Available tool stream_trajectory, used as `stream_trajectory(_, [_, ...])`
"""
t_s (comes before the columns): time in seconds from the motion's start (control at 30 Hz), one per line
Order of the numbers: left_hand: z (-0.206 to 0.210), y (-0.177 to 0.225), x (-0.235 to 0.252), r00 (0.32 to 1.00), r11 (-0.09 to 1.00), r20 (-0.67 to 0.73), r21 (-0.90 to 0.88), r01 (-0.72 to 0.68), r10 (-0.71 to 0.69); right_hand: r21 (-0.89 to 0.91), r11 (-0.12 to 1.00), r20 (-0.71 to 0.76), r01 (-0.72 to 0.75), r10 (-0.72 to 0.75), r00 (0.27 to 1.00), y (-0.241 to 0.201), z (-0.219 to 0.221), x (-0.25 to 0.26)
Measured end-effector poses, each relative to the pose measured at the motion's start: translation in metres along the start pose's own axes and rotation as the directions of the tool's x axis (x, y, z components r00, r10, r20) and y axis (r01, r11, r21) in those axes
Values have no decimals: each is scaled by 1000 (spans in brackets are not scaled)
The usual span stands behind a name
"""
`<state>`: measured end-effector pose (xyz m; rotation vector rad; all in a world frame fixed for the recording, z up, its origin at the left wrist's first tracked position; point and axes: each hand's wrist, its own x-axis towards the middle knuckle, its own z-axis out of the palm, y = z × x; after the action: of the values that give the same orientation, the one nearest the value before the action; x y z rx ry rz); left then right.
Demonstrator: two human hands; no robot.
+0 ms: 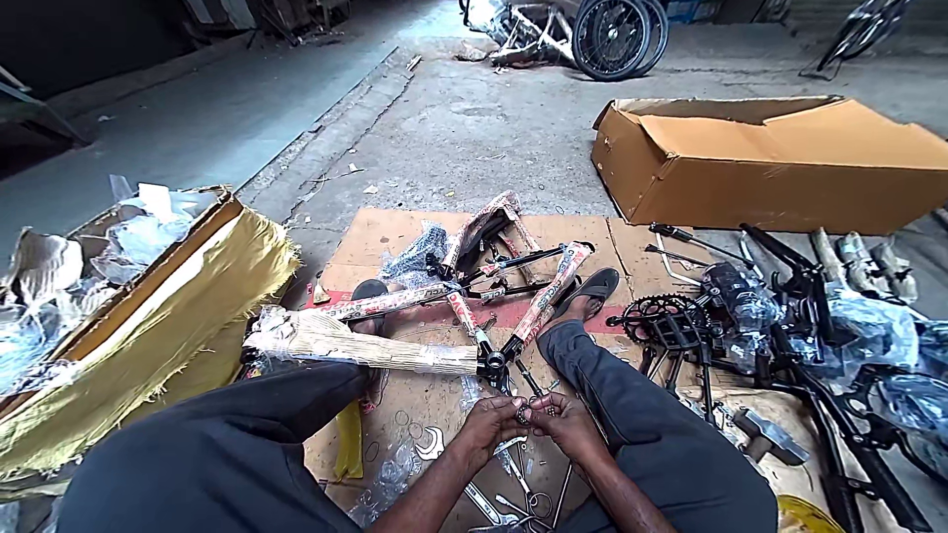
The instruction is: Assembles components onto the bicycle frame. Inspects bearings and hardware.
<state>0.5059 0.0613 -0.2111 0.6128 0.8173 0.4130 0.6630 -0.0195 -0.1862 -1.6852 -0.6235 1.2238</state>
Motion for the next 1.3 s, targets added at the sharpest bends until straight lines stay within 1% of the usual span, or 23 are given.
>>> stream_trajectory(0.07, [0, 1, 0, 1000, 1000, -1, 10, 11, -11, -96, 995, -3, 37, -37, 999, 0, 0, 0])
stream_trajectory(0.2, [-1, 3, 0, 1000, 1000, -23, 5, 15, -15, -129, 990, 52, 52, -46, 998, -2, -1, -1])
stream_trajectory(0.27, [-2, 4, 0, 1000, 1000, 9, 21, 18, -19, -171, 983, 51, 69, -61, 997, -3, -1, 0])
stream_trajectory(0.33, [-2, 3, -1, 998, 999, 51, 38, 28, -30, -247, 966, 14, 72, -71, 997, -1, -1, 1])
stream_trajectory(0.37, [-2, 2, -1, 998, 999, 61, 43, 29, -32, -249, 966, 9, 74, -75, 997, -1, -1, 1])
stream_trajectory(0.47, [-2, 0, 2, 998, 1000, 59, 15, 17, -18, -141, 988, 43, 54, -49, 998, -2, -3, 1])
stream_trajectory(0.57, [-1, 1, 2, 1000, 999, 10, -41, 6, -6, -39, 999, 120, 31, -26, 992, -6, -5, -2])
stream_trajectory(0.67, [0, 4, 1, 999, 999, 31, -46, -16, 18, -55, 998, 119, 43, -36, 992, -7, -2, -1])
stream_trajectory(0.77, [-3, -2, 3, 997, 999, 59, -24, -47, 48, -45, 999, 98, 14, -10, 995, -3, -2, 1])
stream_trajectory(0.9, [-3, -5, 3, 997, 998, 49, -25, -51, 52, 14, 1000, 105, -1, -1, 994, -3, -4, 0])
stream_trajectory(0.97, [-3, -3, 3, 997, 998, 43, -27, -55, 56, 20, 1000, 134, 7, -9, 991, -7, -5, -2])
stream_trajectory(1.03, [-3, 0, 1, 997, 998, 48, -10, -64, 65, 24, 1000, 120, 6, -9, 993, -8, -3, -2])
stream_trajectory(1.17, [-4, -6, 2, 996, 996, 41, 38, -79, 78, -114, 993, 17, 20, -18, 1000, -4, 1, -1])
stream_trajectory(1.23, [-4, -9, 3, 997, 997, 33, 8, -72, 72, -114, 993, 34, 36, -32, 999, -2, -1, -1])
stream_trajectory(1.3, [-4, -7, 5, 997, 997, 31, -6, -71, 71, -71, 996, 105, 46, -38, 994, -2, -4, 0])
